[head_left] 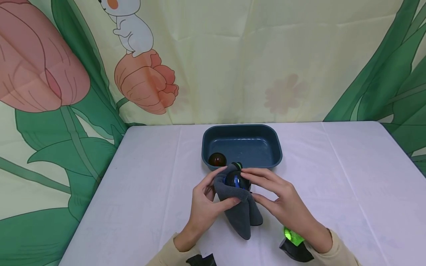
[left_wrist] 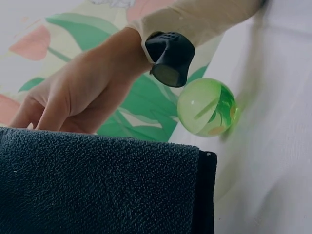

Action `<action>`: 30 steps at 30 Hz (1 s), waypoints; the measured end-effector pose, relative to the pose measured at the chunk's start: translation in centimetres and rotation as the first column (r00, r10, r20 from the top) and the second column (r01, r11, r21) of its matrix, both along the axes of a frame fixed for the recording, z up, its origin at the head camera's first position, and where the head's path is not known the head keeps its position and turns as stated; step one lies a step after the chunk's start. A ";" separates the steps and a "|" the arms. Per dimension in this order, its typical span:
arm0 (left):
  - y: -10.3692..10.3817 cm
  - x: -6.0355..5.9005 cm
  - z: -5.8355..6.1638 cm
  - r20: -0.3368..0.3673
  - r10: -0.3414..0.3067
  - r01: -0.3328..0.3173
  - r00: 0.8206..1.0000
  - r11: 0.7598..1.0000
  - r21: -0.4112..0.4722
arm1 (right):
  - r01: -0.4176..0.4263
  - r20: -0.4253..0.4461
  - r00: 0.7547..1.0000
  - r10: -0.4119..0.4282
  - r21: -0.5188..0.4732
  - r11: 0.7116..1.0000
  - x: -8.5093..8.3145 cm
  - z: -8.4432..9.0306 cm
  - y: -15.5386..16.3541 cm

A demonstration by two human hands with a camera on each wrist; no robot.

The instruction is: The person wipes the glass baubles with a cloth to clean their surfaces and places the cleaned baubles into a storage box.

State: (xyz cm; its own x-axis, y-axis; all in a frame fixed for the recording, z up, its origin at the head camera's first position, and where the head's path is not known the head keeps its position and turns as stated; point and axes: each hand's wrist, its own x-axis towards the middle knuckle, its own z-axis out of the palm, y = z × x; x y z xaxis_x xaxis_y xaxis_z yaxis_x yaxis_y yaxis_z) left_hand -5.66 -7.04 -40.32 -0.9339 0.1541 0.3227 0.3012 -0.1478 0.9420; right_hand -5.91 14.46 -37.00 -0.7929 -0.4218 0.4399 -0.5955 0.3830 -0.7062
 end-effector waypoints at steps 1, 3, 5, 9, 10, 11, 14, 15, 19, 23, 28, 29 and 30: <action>0.0 0.0 0.0 -0.002 0.001 -0.002 1.000 1.000 -0.005 | -0.001 -0.004 1.000 0.001 -0.003 1.000 0.0 0.0 0.0; 0.0 0.0 0.1 0.002 0.005 -0.005 1.000 1.000 -0.014 | -0.004 -0.015 1.000 0.004 -0.011 1.000 0.0 -0.1 0.0; 0.0 0.1 0.1 0.005 0.008 -0.008 1.000 1.000 -0.024 | -0.010 0.000 1.000 0.010 -0.032 0.999 -0.1 -0.2 0.0; 0.0 0.1 0.2 -0.006 0.003 -0.004 1.000 0.999 -0.034 | -0.012 0.115 0.993 0.025 -0.109 0.994 -0.1 -0.4 0.0; 0.0 0.1 0.2 -0.010 0.002 -0.003 1.000 0.999 -0.038 | -0.010 0.153 0.988 0.030 -0.129 0.992 -0.1 -0.4 0.0; 0.0 0.1 0.2 -0.013 0.000 -0.001 1.000 0.999 -0.038 | -0.006 0.187 0.982 0.033 -0.145 0.989 -0.2 -0.4 0.0; 0.0 0.1 0.2 -0.020 -0.002 0.001 1.000 0.999 -0.038 | 0.003 0.255 0.966 0.042 -0.171 0.985 -0.2 -0.4 0.0; 0.0 0.1 0.2 -0.019 -0.002 0.001 1.000 0.999 -0.035 | 0.002 0.266 0.963 0.045 -0.173 0.985 -0.2 -0.4 0.0; 0.0 0.0 0.2 -0.004 0.003 -0.003 1.000 1.000 -0.017 | -0.002 0.257 0.966 0.037 -0.133 0.991 -0.3 -0.4 0.0; 0.0 0.0 0.2 0.009 0.009 -0.009 1.000 1.000 -0.006 | -0.009 0.177 0.984 0.023 -0.077 0.997 -0.3 -0.2 0.1; 0.1 0.0 0.2 0.025 0.009 -0.009 1.000 1.000 0.003 | -0.029 -0.045 0.999 0.028 -0.007 1.000 -0.3 0.0 0.1; 0.1 0.0 0.2 0.026 0.006 -0.006 1.000 1.000 0.004 | -0.034 -0.080 0.996 0.034 0.004 0.999 -0.2 0.0 0.1; 0.1 0.0 0.1 0.027 0.003 -0.003 1.000 1.000 0.006 | -0.044 -0.108 0.993 0.045 0.012 0.999 -0.2 0.0 0.0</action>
State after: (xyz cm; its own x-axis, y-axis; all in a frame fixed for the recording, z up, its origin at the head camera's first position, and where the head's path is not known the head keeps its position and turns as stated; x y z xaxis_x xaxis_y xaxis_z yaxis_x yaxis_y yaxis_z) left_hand -5.64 -6.96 -40.18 -0.9428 0.1490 0.2982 0.2760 -0.1528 0.9489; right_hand -6.15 14.49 -37.01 -0.7216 -0.4599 0.5174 -0.6844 0.3612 -0.6334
